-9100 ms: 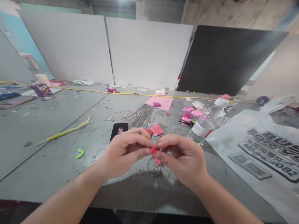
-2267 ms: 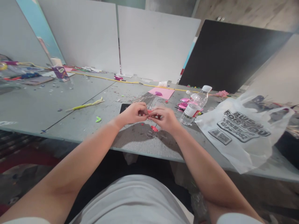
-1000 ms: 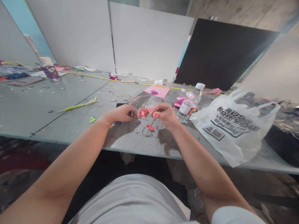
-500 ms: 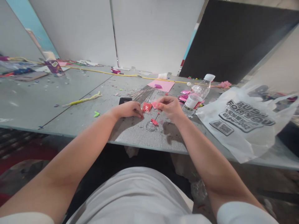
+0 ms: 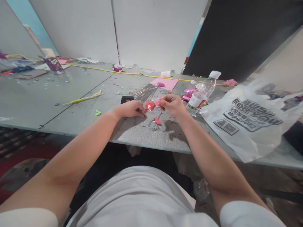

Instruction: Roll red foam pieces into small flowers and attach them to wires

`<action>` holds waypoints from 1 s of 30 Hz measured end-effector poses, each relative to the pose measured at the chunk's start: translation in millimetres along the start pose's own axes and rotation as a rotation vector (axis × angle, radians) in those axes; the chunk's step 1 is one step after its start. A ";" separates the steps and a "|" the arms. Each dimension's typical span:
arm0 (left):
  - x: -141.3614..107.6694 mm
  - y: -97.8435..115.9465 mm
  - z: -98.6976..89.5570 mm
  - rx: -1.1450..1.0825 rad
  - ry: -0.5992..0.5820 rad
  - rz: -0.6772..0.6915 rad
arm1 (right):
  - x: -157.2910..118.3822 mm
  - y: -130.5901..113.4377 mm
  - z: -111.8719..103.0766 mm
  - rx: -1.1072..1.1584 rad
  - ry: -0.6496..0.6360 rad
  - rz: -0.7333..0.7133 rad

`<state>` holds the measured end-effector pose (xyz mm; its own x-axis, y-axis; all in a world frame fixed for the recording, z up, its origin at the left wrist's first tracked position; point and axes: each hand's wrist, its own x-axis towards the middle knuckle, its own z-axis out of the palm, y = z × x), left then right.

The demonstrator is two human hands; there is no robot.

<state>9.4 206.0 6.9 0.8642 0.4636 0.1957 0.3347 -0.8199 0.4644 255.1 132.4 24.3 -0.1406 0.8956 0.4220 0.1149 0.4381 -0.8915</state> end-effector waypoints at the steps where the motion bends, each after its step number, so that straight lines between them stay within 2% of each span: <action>1: 0.3 1.7 -0.7 -0.003 0.025 0.007 | -0.2 0.2 -0.2 0.001 -0.001 -0.001; 3: 0.1 8.0 -3.8 -0.015 0.123 0.021 | -1.2 -1.1 -0.4 0.004 0.011 -0.015; 6: -2.0 24.9 -10.5 -0.085 0.363 0.084 | -5.6 -9.7 0.4 -0.045 0.065 -0.063; 9: -5.6 47.2 -13.6 -0.310 0.621 0.172 | -13.3 -25.2 4.4 -0.114 0.102 -0.128; 11: -8.0 61.5 -12.4 -0.464 0.736 0.252 | -18.7 -35.8 8.8 -0.173 0.097 -0.244; 15: -13.6 85.1 -3.6 -0.578 0.754 0.354 | -27.7 -51.5 16.8 -0.283 0.056 -0.449; 20: -26.5 105.6 17.5 -0.642 0.807 0.383 | -36.3 -63.4 20.3 -0.261 0.010 -0.573; 24: -35.8 112.9 31.8 -0.610 0.832 0.382 | -41.5 -68.9 23.2 -0.232 -0.025 -0.601; 30: -42.7 119.8 34.9 -0.550 0.874 0.359 | -47.0 -69.1 26.6 -0.129 -0.108 -0.621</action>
<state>25.7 76.3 24.0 0.2403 0.4840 0.8414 -0.2849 -0.7935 0.5378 227.5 58.0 61.7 -0.3160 0.4622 0.8286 0.0965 0.8845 -0.4565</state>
